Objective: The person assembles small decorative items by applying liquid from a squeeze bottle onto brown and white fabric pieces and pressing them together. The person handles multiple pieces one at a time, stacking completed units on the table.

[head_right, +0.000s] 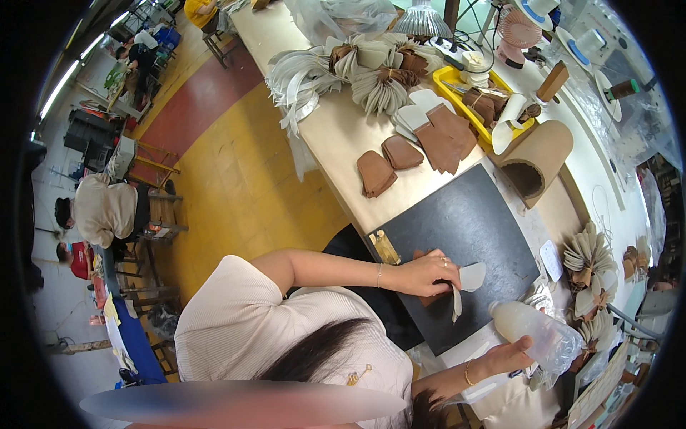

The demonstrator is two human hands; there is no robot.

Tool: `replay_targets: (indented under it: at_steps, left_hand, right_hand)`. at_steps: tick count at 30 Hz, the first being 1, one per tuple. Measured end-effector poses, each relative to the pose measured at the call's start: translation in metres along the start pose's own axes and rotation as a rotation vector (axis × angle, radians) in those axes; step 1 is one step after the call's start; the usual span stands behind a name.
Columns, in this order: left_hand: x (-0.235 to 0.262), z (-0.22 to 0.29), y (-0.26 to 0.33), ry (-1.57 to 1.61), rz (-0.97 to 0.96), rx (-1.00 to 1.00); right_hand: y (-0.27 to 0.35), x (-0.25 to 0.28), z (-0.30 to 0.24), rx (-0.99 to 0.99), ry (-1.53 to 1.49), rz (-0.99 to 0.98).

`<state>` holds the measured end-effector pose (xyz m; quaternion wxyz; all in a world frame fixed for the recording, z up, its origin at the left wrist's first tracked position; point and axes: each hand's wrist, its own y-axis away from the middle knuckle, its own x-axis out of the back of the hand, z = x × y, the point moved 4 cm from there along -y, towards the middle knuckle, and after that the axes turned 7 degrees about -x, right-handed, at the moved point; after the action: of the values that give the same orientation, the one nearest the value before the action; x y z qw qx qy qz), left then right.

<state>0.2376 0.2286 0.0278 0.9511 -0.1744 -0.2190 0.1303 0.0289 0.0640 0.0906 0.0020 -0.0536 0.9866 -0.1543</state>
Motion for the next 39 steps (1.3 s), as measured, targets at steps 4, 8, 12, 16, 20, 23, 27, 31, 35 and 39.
replay_targets:
  at_steps: [4,8,12,16,20,23,27,31,35,39]
  left_hand:
    - [0.001,0.001,0.0,-0.061,0.002,-0.038]
    - [0.005,0.002,-0.001,-0.099,0.07,-0.109]
    - [0.005,0.004,-0.002,-0.135,-0.021,-0.082]
    - [0.007,0.008,-0.005,-0.094,-0.067,-0.048]
    - [0.009,0.011,-0.007,-0.101,-0.072,-0.062]
    - [0.009,0.01,-0.005,-0.11,-0.076,-0.062]
    - [0.009,0.01,-0.004,-0.099,-0.071,-0.078]
    - [0.009,0.009,-0.004,-0.107,-0.063,-0.07]
    - [0.009,0.008,-0.003,-0.116,-0.061,-0.07]
    - [0.009,0.007,-0.002,-0.111,-0.049,-0.086]
  right_hand:
    - [0.001,0.006,0.005,-0.022,-0.071,0.048]
    - [0.013,-0.005,0.008,-0.109,-0.219,0.05]
    - [0.026,-0.03,0.005,-0.013,-0.129,-0.074]
    - [0.042,-0.048,0.008,-0.109,-0.286,-0.143]
    - [0.061,-0.067,0.01,-0.168,-0.262,-0.266]
    - [0.06,-0.08,0.005,0.13,0.044,-0.409]
    - [0.032,-0.075,0.01,0.086,-0.031,-0.215]
    - [0.028,-0.076,0.01,-0.052,-0.187,-0.127]
    - [0.036,-0.1,-0.005,0.405,0.327,-0.437]
    - [0.018,-0.092,0.011,-0.009,0.154,-0.198]
